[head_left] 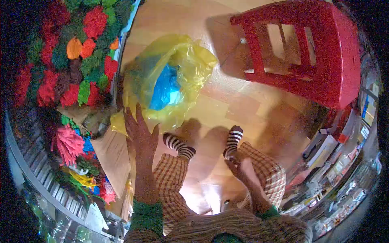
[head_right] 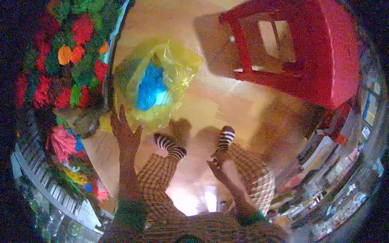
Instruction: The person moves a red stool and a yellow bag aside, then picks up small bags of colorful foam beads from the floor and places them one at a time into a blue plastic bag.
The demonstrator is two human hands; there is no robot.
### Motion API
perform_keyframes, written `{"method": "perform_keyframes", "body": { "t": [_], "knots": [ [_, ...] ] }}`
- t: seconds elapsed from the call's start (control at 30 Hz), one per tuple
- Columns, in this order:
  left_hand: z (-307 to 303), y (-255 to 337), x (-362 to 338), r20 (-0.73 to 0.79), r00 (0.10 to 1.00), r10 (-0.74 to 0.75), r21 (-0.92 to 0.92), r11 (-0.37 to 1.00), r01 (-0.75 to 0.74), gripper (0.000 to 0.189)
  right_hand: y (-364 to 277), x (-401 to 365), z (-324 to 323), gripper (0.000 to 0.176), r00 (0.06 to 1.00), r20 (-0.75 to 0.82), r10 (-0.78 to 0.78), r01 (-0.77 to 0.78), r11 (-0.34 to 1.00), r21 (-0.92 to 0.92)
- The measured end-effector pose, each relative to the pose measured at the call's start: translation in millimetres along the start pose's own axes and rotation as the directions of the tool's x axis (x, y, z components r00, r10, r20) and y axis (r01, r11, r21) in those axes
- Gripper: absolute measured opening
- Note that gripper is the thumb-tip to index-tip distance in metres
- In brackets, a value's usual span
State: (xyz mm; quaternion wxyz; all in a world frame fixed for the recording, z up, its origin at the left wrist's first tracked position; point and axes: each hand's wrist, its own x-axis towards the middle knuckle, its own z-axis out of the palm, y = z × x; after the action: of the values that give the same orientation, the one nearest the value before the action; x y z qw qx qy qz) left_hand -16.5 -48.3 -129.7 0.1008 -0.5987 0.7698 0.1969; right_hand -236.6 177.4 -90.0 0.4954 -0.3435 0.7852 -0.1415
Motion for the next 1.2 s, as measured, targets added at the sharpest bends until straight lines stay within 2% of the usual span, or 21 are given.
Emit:
{"method": "perform_keyframes", "body": {
  "t": [0.1,0.17,0.23,0.3,0.37,0.43,0.47,0.5,0.53,0.63,0.7,0.73,0.77,0.83,0.87,0.9,0.93,1.0,1.03,1.1,1.2],
  "knots": [
    [13,-5,-18,-0.127,0.985,-0.117,0.062,0.990,0.125,0.086,6,-29,23,0.018,0.991,0.075,0.113,-0.124,0.977,0.174],
    [21,-12,-29,-0.206,0.960,-0.188,0.090,0.974,0.210,0.087,8,-42,31,0.020,0.979,0.129,0.159,-0.171,0.981,0.092],
    [32,-28,-44,-0.477,0.859,-0.184,0.026,0.974,0.223,0.092,7,-56,35,0.022,0.951,0.251,0.181,-0.190,0.982,0.008],
    [58,-52,-66,-0.441,0.887,-0.140,0.095,0.975,0.201,0.095,24,-73,51,0.024,0.938,0.328,0.113,-0.099,0.993,-0.059],
    [78,-58,-75,-0.467,0.823,-0.324,-0.021,0.934,0.356,0.096,50,-91,61,0.022,0.927,0.348,0.139,-0.191,0.974,0.122],
    [127,-104,-73,-0.580,0.771,-0.263,-0.068,0.959,0.276,0.087,85,-99,71,0.024,0.883,0.469,0.029,-0.161,0.956,0.245],
    [172,-144,-67,-0.488,0.734,-0.473,-0.635,0.769,0.073,0.081,81,-100,59,0.019,0.857,0.481,0.186,-0.424,0.785,0.451],
    [193,-161,-59,-0.296,0.749,-0.593,-0.949,0.273,-0.159,0.075,87,-95,49,0.019,0.862,0.474,0.180,-0.413,0.792,0.450],
    [189,-157,-49,-0.306,0.748,-0.589,-0.946,0.274,-0.172,0.075,100,-86,39,0.017,0.919,0.349,0.185,-0.345,0.807,0.480],
    [159,-148,-14,-0.365,0.880,-0.305,-0.498,0.862,0.093,0.048,134,-58,-18,0.025,0.961,-0.036,0.276,-0.236,0.877,0.419],
    [136,-136,1,-0.273,0.952,-0.137,0.023,0.989,0.149,0.035,74,-33,-99,0.012,0.921,0.012,0.389,-0.252,0.573,0.780],
    [125,-126,3,-0.285,0.951,-0.121,0.029,0.990,0.135,0.035,121,-15,-110,0.016,0.898,-0.311,0.311,-0.068,0.797,0.600],
    [113,-111,-1,-0.291,0.935,-0.203,-0.262,0.957,0.126,0.033,91,-6,-146,0.024,0.880,-0.403,0.250,0.046,0.801,0.597],
    [90,-88,-19,-0.228,0.912,-0.340,-0.752,0.657,0.058,0.029,92,17,-203,0.038,0.746,-0.666,-0.010,0.202,0.956,0.212],
    [79,-84,-27,-0.168,0.909,-0.382,-0.909,0.418,0.008,0.027,100,31,-230,0.040,0.777,-0.587,0.229,0.209,0.785,0.583],
    [78,-93,-36,0.088,0.905,-0.417,-0.950,0.239,0.202,0.027,104,43,-251,0.045,0.814,-0.413,0.408,0.194,0.480,0.856],
    [76,-103,-44,0.340,0.850,-0.402,-0.918,0.054,0.393,0.029,100,55,-266,0.052,0.815,-0.415,0.405,0.254,0.395,0.883],
    [14,-41,-77,-0.032,0.940,-0.339,-0.826,0.539,0.166,0.034,79,77,-289,0.063,0.817,-0.425,0.391,0.327,0.293,0.898],
    [-13,-21,-80,-0.054,0.942,-0.332,-0.825,0.546,0.145,0.034,62,88,-297,0.073,0.833,-0.344,0.434,0.293,0.181,0.939],
    [-53,5,-84,0.389,0.773,-0.502,-0.910,-0.075,0.409,0.035,23,96,-307,0.091,0.883,-0.283,0.374,0.268,0.092,0.959],
    [-88,15,-106,0.246,0.889,-0.387,-0.967,-0.038,0.251,0.035,21,119,-305,0.088,0.894,-0.315,0.318,0.343,-0.035,0.939]
  ]
}}
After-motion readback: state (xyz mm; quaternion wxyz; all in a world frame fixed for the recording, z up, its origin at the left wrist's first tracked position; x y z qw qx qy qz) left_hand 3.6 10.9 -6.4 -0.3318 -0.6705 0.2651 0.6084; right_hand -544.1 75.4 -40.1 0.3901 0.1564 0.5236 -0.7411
